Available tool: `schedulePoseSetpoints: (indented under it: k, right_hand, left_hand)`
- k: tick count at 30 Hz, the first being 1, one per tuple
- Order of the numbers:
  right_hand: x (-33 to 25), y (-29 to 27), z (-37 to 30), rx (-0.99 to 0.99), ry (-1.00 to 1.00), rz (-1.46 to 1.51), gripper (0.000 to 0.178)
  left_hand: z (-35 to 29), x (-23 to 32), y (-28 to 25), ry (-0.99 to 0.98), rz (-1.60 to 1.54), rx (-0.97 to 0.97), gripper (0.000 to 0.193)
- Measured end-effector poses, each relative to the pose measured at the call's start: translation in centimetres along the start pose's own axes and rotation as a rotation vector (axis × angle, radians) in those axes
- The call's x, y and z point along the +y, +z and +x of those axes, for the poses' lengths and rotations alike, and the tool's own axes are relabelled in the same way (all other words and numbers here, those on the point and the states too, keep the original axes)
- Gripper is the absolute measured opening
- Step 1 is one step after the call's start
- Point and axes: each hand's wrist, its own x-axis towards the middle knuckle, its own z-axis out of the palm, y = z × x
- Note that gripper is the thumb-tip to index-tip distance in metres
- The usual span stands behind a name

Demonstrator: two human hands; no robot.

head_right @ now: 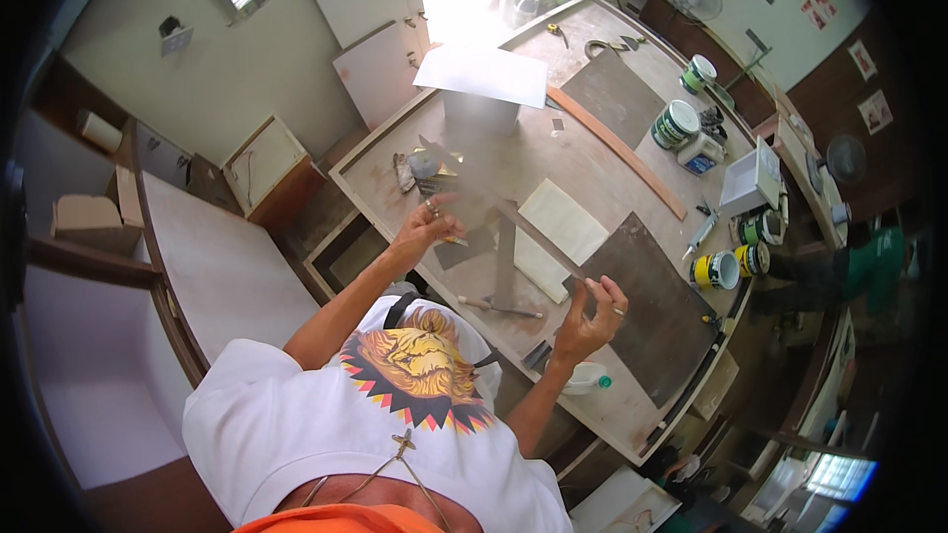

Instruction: The person handles a white cabinet panel, positions it into a cabinet frame, and secures it using a hammer and nails. The person also wipes the panel with a cloth and uses a utility knife to trim edges. The task occurs in a workshop with tools and materials visible on the workbench.

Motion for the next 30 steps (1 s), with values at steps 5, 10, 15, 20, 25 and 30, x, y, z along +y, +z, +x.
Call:
schedulePoseSetpoints:
  k: [5,10,15,20,25,30]
  right_hand:
    - [-0.7,0.3,0.6,-0.101,-0.036,0.058,0.014]
    - [-0.3,0.3,1.2,-0.141,-0.106,0.043,0.015]
    - [0.6,-0.8,1.5,-0.116,-0.084,-0.003,0.016]
    - [1.6,-2.6,0.6,-0.034,-0.019,-0.092,0.013]
    - [3.0,-3.7,-0.7,0.013,0.057,-0.130,0.012]
    - [3.5,-2.9,-0.5,0.007,0.066,-0.130,0.013]
  left_hand:
    - [-1.5,-1.1,-0.2,0.023,-0.043,0.075,0.046]
    - [-2.8,-1.8,-0.5,0.022,-0.021,0.154,0.052]
    - [-2.1,-3.1,-1.8,-0.036,-0.011,0.155,0.049]
    - [-0.5,-4.6,-1.1,-0.099,-0.034,0.118,0.039]
    - [0.7,-4.7,0.5,-0.142,-0.063,0.015,0.034]
    - [0.3,-4.5,0.2,-0.156,-0.066,0.005,0.031]
